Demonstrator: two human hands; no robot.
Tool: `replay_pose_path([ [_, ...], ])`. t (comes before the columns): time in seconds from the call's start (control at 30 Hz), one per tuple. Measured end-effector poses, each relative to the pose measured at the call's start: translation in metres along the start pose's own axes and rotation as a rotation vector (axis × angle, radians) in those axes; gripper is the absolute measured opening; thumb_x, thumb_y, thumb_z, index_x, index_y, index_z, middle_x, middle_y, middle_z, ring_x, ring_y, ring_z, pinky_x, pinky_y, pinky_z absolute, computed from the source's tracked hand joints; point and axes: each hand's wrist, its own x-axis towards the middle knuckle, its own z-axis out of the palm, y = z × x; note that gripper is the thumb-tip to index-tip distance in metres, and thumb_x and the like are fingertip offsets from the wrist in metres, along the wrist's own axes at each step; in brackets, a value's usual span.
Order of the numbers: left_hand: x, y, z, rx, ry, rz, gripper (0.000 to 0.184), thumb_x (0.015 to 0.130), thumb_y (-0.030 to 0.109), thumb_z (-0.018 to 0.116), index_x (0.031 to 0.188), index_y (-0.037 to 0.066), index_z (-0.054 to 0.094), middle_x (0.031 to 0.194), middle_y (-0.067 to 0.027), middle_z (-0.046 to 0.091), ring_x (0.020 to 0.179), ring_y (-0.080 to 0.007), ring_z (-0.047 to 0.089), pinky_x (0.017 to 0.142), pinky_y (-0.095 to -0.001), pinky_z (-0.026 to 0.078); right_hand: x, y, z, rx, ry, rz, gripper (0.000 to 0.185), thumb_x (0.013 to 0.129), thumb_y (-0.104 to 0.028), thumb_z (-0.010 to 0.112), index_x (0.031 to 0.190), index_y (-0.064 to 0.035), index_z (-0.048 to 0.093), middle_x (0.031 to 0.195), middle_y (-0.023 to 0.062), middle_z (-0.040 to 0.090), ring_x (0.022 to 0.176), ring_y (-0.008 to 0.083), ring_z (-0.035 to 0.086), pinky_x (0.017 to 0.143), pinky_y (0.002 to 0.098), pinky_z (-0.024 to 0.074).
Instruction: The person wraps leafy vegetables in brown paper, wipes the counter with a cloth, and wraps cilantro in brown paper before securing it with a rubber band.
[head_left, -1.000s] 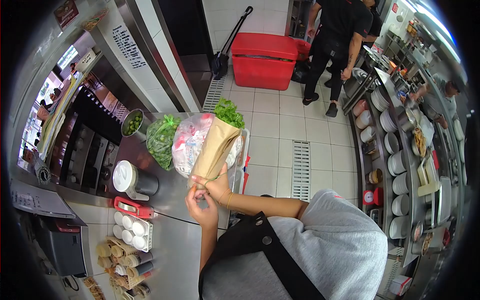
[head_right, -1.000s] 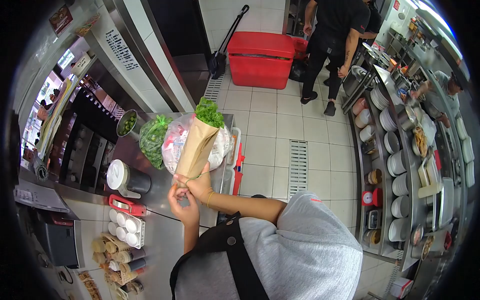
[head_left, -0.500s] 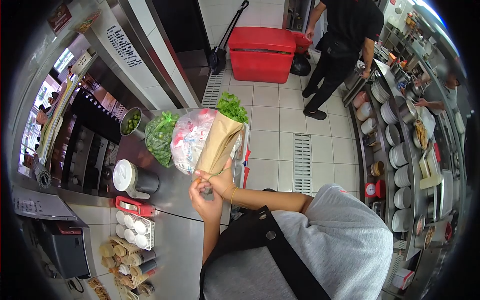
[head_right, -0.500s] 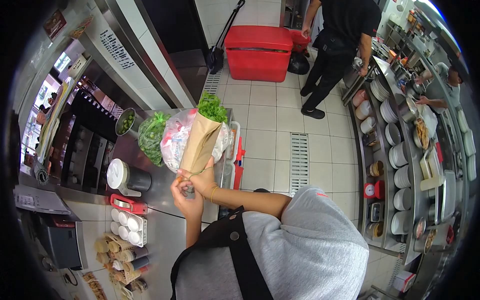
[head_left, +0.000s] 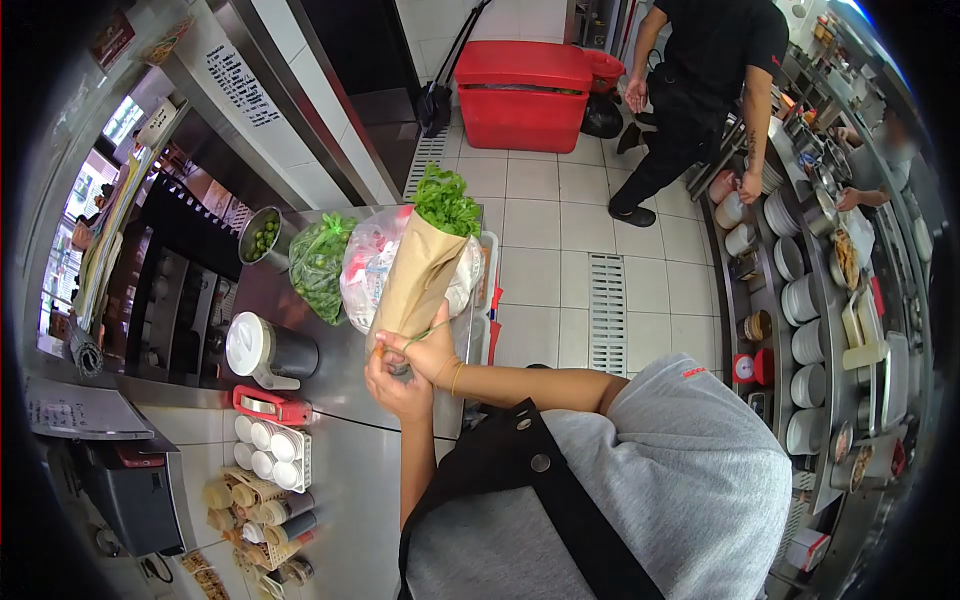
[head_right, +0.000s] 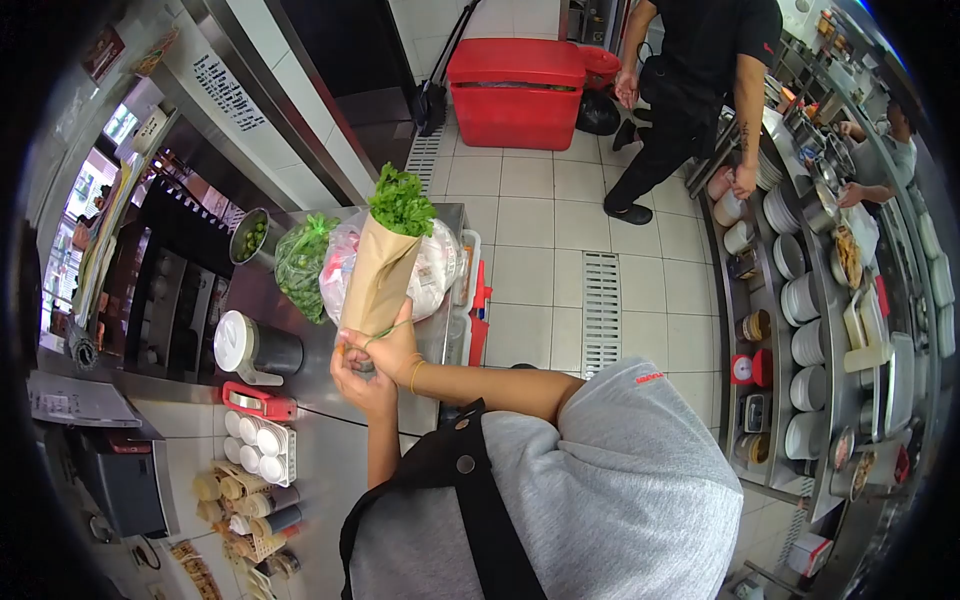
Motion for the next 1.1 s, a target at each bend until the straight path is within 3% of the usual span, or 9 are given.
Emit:
replay_pose_path([
  [0.27, 0.028, 0.010, 0.009, 0.056, 0.070, -0.023, 0.036, 0.079, 0.004, 0.057, 0.113, -0.002, 0.049, 0.084, -0.0114, 0.050, 0.067, -0.0255, 0.049, 0.061, -0.0346, 0.042, 0.017, -0.013, 0.010, 0.164, 0.033, -0.019, 0.072, 0.067, 0.002, 0.077, 0.119, -0.0079, 0.028, 0.109, 0.0109, 0.051, 0.101, 0.0203, 0.055, 0.080, 0.0325, 0.0519],
  [0.37, 0.035, 0.004, 0.001, 0.102, 0.151, 0.065, 0.040, 0.077, -0.001, 0.052, 0.116, -0.002, 0.047, 0.087, -0.0088, 0.048, 0.073, -0.0173, 0.048, 0.065, -0.0307, 0.041, 0.029, -0.023, 0.008, 0.112, 0.088, -0.062, 0.072, 0.068, 0.000, 0.078, 0.121, -0.0079, 0.030, 0.114, 0.0103, 0.050, 0.104, 0.0203, 0.054, 0.084, 0.0331, 0.0507],
  [0.47, 0.036, -0.014, -0.016, -0.335, 0.223, -0.429, 0.040, 0.079, -0.003, 0.051, 0.118, 0.001, 0.045, 0.090, -0.0048, 0.047, 0.074, -0.0115, 0.046, 0.062, -0.0244, 0.039, 0.033, -0.042, 0.002, 0.257, 0.019, 0.037, 0.074, 0.069, -0.006, 0.078, 0.125, -0.0072, 0.030, 0.118, 0.0107, 0.050, 0.107, 0.0211, 0.053, 0.088, 0.0341, 0.0485],
  [0.6, 0.062, -0.009, -0.042, -0.618, 0.412, -0.525, 0.033, 0.087, 0.003, 0.052, 0.119, 0.004, 0.044, 0.087, -0.0033, 0.047, 0.066, -0.0098, 0.043, 0.059, -0.0219, 0.038, 0.021, -0.029, -0.005, 0.105, -0.146, -0.019, 0.085, 0.066, -0.010, 0.081, 0.129, -0.0045, 0.025, 0.121, 0.0120, 0.048, 0.111, 0.0224, 0.050, 0.093, 0.0351, 0.0454],
  [0.67, 0.076, -0.004, -0.058, -0.806, 0.440, -0.882, 0.028, 0.093, 0.013, 0.052, 0.119, 0.008, 0.045, 0.081, -0.0009, 0.046, 0.054, -0.0075, 0.037, 0.049, -0.0207, 0.034, 0.009, -0.028, 0.002, -0.012, -0.255, -0.044, 0.089, 0.065, -0.009, 0.082, 0.132, -0.0059, 0.024, 0.125, 0.0116, 0.046, 0.116, 0.0222, 0.047, 0.097, 0.0370, 0.0417],
  [0.77, 0.066, -0.043, -0.080, -1.230, 0.204, -0.947, 0.028, 0.093, 0.018, 0.054, 0.119, 0.011, 0.047, 0.075, 0.0009, 0.044, 0.046, -0.0038, 0.032, 0.038, -0.0188, 0.025, 0.008, -0.011, 0.005, -0.120, -0.343, -0.125, 0.098, 0.062, -0.011, 0.084, 0.135, -0.0048, 0.019, 0.127, 0.0113, 0.043, 0.119, 0.0222, 0.045, 0.100, 0.0378, 0.0387],
  [0.9, 0.058, -0.057, -0.086, -1.328, 0.247, -0.999, 0.027, 0.093, 0.020, 0.054, 0.117, 0.009, 0.047, 0.064, 0.0037, 0.038, 0.042, -0.0021, 0.025, 0.034, -0.0191, 0.017, -0.004, 0.005, 0.008, -0.134, -0.390, -0.096, 0.100, 0.060, -0.019, 0.086, 0.133, -0.0010, 0.020, 0.126, 0.0119, 0.044, 0.118, 0.0213, 0.044, 0.100, 0.0365, 0.0379],
  [1.03, 0.027, -0.073, -0.069, -1.088, 0.239, -0.958, 0.029, 0.091, 0.019, 0.058, 0.115, 0.008, 0.048, 0.062, 0.0051, 0.039, 0.046, -0.0027, 0.031, 0.039, -0.0189, 0.024, -0.015, -0.009, 0.016, 0.002, -0.434, 0.002, 0.099, 0.060, -0.019, 0.087, 0.133, -0.0015, 0.021, 0.125, 0.0113, 0.045, 0.116, 0.0206, 0.045, 0.099, 0.0359, 0.0395],
  [1.1, -0.005, -0.091, -0.039, -0.764, 0.394, -0.734, 0.030, 0.087, 0.015, 0.063, 0.112, 0.008, 0.048, 0.064, 0.0051, 0.042, 0.052, -0.0038, 0.037, 0.048, -0.0193, 0.031, -0.021, -0.015, 0.018, 0.020, -0.413, 0.088, 0.099, 0.060, -0.018, 0.087, 0.132, -0.0017, 0.022, 0.124, 0.0110, 0.045, 0.116, 0.0204, 0.046, 0.098, 0.0357, 0.0401],
])
